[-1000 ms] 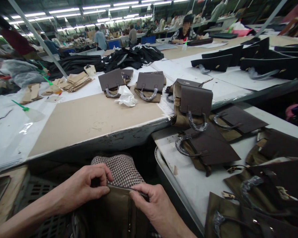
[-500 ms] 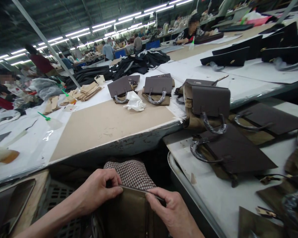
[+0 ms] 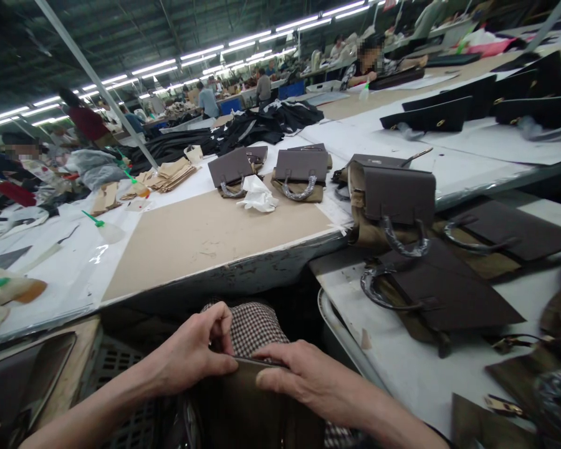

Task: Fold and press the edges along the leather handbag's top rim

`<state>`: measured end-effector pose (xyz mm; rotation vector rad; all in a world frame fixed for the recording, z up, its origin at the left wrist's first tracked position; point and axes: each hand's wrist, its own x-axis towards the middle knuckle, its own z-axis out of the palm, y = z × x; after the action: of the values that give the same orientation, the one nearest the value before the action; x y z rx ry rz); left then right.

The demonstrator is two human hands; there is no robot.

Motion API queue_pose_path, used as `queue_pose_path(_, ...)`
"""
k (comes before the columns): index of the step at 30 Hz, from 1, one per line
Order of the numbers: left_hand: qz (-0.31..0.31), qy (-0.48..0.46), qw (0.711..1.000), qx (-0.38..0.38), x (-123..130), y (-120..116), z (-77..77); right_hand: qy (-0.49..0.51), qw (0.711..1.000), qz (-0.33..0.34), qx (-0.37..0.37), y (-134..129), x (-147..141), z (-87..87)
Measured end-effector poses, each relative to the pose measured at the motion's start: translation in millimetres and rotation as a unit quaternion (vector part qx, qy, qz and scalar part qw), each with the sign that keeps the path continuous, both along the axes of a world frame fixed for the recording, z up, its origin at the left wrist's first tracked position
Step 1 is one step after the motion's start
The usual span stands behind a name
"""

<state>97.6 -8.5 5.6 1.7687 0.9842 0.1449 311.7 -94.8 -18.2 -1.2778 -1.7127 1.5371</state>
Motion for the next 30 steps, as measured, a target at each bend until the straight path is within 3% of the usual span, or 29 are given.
queue_pose_path(4, -0.04, -0.001, 0.999, -0.004, -13.3, 5.3, 7.2, -0.083, 0.985, 0.089, 0.12, 27.6, -20.9, 9.2)
queue_pose_path(8, -0.062, 0.1, 0.991, 0.06, -53.2, 18.4, 18.0, -0.096, 0.984, 0.117, 0.097, 40.9, -26.8, 7.2)
queue_pose_path(13, -0.056, 0.14, 0.988, 0.031, -89.8, 20.4, 21.6, -0.115, 0.983, 0.097, 0.105, 47.0, -33.6, 7.5)
queue_pose_path(21, -0.037, 0.117, 0.991, 0.059, -93.5, 16.5, 16.3, -0.089, 0.982, 0.137, 0.095, 59.0, -66.0, 11.8)
queue_pose_path(30, -0.04, 0.085, 0.993, 0.078, -93.1, 9.9, 10.7, -0.109, 0.982, 0.108, 0.114, 63.3, -96.6, -4.4)
